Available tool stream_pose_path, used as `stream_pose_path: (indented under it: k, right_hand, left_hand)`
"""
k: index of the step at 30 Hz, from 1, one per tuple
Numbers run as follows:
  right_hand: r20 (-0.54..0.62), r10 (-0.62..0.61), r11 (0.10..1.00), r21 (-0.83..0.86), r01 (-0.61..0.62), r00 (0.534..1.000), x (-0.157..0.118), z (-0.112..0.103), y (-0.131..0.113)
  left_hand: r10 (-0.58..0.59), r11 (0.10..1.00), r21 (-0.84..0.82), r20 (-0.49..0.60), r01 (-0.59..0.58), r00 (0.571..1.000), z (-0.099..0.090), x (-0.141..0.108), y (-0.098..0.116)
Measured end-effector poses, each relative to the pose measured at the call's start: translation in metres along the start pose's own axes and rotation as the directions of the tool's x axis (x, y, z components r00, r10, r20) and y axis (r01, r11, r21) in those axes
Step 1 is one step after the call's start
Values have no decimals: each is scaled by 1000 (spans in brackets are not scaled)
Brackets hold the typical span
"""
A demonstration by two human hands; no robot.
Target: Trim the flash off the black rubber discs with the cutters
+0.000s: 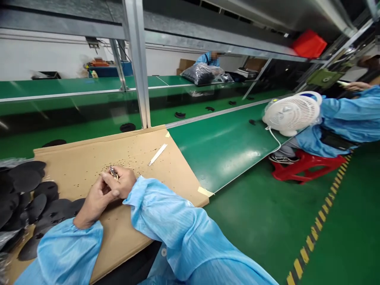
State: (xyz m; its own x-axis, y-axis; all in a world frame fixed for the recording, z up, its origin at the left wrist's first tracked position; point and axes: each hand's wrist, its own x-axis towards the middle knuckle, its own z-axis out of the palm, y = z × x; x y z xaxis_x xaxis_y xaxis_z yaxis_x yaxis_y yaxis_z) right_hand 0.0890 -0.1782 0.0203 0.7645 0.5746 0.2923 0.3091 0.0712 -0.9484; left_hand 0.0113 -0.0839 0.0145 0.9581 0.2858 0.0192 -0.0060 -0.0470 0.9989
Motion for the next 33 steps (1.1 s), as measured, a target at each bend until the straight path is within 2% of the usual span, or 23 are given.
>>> stream_pose_path:
  k: [3,7,13,19,23,28,33]
  right_hand:
    - [14,45,995,92,-47,999,2,-1,3]
    - [13,46,972,231,-48,999,3,0,9]
    - [27,85,958,272,-90,996,1,0,4]
    - [100,131,925,347,-158,986,7,1,4]
    - [153,134,872,450,-190,979,8,3,5]
    - [163,110,845,504,-179,980,6,4,5]
    - [183,113,853,486,-190,976,9,4,9]
  left_hand:
    - [-45,999,27,21,44,999,0,1,-1]
    - [-63,998,15,32,63,997,2,1,1]
    - [-61,997,45,3,60,998,3,0,2]
    - [-43,995,82,-121,53,992,2,2,-3]
    - [-81,996,20,-212,88,974,2,3,-2]
    - [-103,995,-14,-196,103,975,3,4,-2]
    - [-108,991,-92,-165,94,980,4,4,-1]
